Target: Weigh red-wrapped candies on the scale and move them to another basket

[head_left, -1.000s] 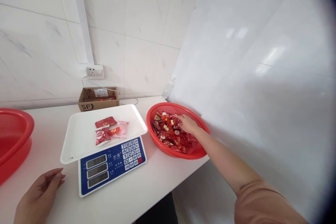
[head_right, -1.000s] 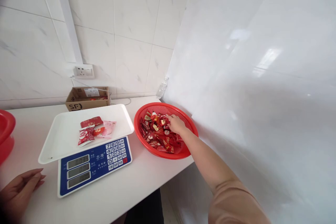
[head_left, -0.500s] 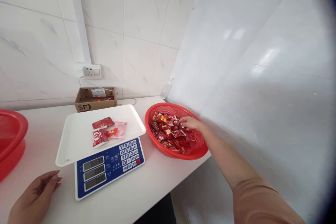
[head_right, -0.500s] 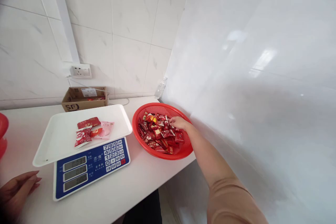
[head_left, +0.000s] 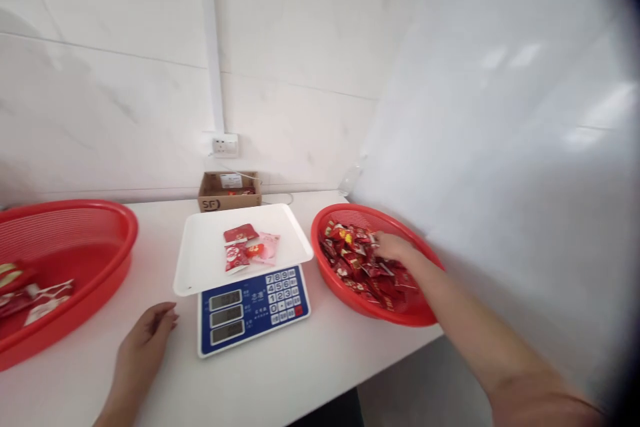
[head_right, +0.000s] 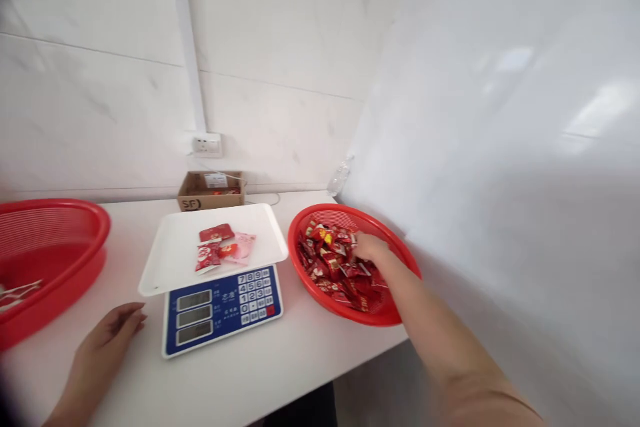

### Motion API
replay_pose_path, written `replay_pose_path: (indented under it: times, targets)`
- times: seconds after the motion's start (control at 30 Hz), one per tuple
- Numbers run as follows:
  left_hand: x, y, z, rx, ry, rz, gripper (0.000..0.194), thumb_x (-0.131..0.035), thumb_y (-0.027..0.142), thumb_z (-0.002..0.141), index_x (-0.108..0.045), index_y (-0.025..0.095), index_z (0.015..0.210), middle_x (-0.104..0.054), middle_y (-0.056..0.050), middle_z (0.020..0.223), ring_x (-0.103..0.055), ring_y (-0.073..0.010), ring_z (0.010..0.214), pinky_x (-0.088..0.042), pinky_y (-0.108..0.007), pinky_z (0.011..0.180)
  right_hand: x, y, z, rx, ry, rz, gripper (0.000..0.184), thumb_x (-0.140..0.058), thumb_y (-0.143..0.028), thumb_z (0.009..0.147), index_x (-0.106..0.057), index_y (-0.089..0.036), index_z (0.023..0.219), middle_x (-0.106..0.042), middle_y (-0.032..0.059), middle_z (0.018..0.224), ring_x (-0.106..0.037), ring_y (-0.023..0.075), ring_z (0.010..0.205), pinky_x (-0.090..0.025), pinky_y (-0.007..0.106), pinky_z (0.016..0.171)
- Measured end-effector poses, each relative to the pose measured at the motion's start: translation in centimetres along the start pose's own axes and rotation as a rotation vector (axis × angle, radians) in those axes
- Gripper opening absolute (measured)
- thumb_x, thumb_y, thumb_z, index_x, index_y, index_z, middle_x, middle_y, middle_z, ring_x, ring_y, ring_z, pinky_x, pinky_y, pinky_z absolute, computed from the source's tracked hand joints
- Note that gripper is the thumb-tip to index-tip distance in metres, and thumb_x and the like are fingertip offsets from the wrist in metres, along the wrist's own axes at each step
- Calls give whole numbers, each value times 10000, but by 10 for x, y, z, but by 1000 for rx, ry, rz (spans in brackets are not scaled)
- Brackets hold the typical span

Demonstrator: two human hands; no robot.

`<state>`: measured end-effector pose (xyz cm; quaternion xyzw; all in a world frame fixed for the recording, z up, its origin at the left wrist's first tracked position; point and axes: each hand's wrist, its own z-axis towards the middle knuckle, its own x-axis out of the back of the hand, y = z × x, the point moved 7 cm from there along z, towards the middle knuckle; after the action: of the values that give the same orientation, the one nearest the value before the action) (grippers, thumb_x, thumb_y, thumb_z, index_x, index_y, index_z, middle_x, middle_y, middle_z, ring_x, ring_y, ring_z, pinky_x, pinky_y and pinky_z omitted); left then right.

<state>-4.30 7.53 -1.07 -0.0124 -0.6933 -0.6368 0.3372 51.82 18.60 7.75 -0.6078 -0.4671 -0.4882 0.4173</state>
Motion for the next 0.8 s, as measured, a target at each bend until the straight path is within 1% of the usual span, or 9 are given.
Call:
replay_pose_path:
  times: [0.07, 0.1, 0.2, 0.27, 0.37, 0.5, 0.63, 0.73, 0.8]
  targets:
    - [-1, 12, -7, 49, -46, -17, 362, -507, 499, 640, -587, 239, 878, -673, -20, 796, -644, -220, 766, -487, -353, 749, 19, -4, -7, -39, 86, -23, 526, -602, -334, 718, -496, -111, 1183, -606, 221, 1099, -587, 343, 975, -442, 425, 774]
    - [-1, 16, -10, 63, -55, -34, 363, -505, 498, 643, -584, 232, 878, -670, -28, 803, -641, -222, 770, -485, -357, 755, 31, -12, -13, -32, 172, -5, 530, -595, -320, 726, -473, -132, 1206, -595, 207, 1127, -585, 331, 985, -442, 413, 782]
    - [-1, 22, -14, 60, -41, -89, 368, -506, 503, 649, -584, 214, 863, -662, -42, 796, -632, -224, 763, -489, -360, 748, 54, -69, -43, 216, 326, 217, 519, -598, -330, 737, -447, -212, 1219, -597, 107, 1159, -580, 268, 1013, -447, 358, 818]
    - [-1, 21, -15, 57, -38, -118, 378, -514, 509, 649, -585, 206, 864, -657, -42, 799, -627, -221, 767, -490, -361, 752, 56, -122, -69, 437, 294, 384, 492, -594, -374, 750, -461, -243, 1205, -591, 64, 1171, -578, 235, 1017, -447, 348, 837]
    - [-1, 19, -16, 60, -28, -146, 383, -521, 509, 649, -584, 200, 867, -649, -37, 788, -622, -213, 761, -487, -361, 767, 49, -196, -96, 672, 234, 460, 470, -625, -357, 737, -501, -243, 1176, -602, 55, 1145, -563, 221, 1027, -431, 355, 869]
    - [-1, 19, -17, 36, -21, -187, 355, -521, 488, 661, -578, 199, 858, -637, -32, 780, -614, -204, 786, -489, -343, 770, 40, -260, -95, 807, 208, 478, 511, -638, -394, 732, -502, -215, 1191, -598, 75, 1151, -528, 233, 1077, -405, 381, 906]
    - [-1, 16, -17, 31, -25, -200, 333, -520, 469, 679, -573, 200, 868, -630, -32, 803, -608, -196, 802, -485, -335, 781, 41, -280, -94, 862, 218, 507, 508, -580, -405, 780, -486, -195, 1233, -546, 94, 1243, -474, 232, 1161, -369, 389, 964]
    - [-2, 13, -16, 36, -39, -216, 333, -513, 466, 697, -568, 201, 892, -624, -34, 835, -602, -193, 825, -474, -337, 803, 46, -262, -114, 820, 359, 624, 396, -505, -397, 835, -532, -202, 1179, -564, 78, 1223, -485, 211, 1148, -372, 363, 970]
    - [-3, 11, -16, 48, -48, -215, 335, -507, 465, 705, -566, 203, 905, -622, -35, 848, -599, -193, 837, -465, -340, 819, 41, -236, -134, 750, 467, 735, 299, -466, -375, 861, -571, -214, 1090, -626, 62, 1103, -560, 192, 1025, -426, 329, 894]
